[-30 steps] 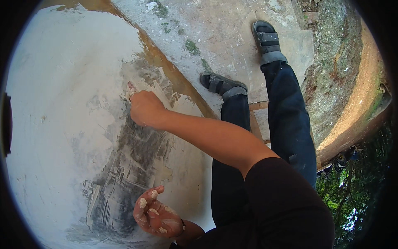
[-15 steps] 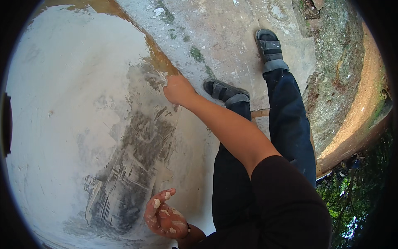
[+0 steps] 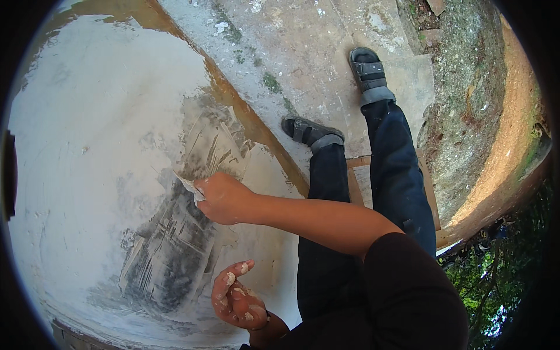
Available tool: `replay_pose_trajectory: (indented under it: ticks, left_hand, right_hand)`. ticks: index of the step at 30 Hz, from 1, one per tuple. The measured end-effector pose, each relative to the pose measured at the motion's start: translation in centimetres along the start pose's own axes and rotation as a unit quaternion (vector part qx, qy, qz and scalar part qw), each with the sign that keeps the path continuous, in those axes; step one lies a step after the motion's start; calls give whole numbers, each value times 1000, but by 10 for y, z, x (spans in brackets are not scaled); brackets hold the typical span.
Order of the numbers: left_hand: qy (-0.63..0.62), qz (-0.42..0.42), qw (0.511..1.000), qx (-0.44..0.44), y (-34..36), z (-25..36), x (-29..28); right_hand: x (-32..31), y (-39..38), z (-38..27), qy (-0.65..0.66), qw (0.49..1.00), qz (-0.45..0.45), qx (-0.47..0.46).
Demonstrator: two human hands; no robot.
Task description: The person applies plaster to an exterior wall with a scraper, using a scraper tray to hold the plaster.
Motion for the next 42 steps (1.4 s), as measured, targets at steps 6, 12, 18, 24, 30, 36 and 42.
replay_pose_trajectory:
  ticks: [6, 12, 18, 24, 30, 36, 42]
  left_hand:
    - [18, -37, 999, 8, -3, 1, -5]
    - [12, -41, 999, 4, -9, -4, 2]
    - [11, -24, 999, 36, -12, 6, -20]
    - [16, -24, 996, 79, -25, 46, -40]
    - [23, 18, 996, 79, -44, 74, -47]
    - [25, 28, 999, 17, -76, 59, -35]
    - [58, 39, 997, 20, -102, 55, -49]
  right_hand:
    - [-28, -13, 57, 51, 996, 34, 67]
    - [-4, 50, 116, -125, 978, 138, 92]
    - [48, 37, 43, -163, 983, 52, 74]
    - [45, -19, -39, -124, 992, -5, -3]
    - [-6, -67, -54, 78, 995, -55, 19]
    - [-38, 14, 48, -80, 985, 132, 72]
    - [3, 69, 60, -220, 966, 131, 24]
Point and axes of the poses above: each hand's wrist, its own y-axis towards the middle knuckle, its own x-axis out of the palm, z = x × y, the point moved 1 cm from there along y, towards the middle knuckle, and after that the axes turned 14 degrees about z, right-handed, at the moved point
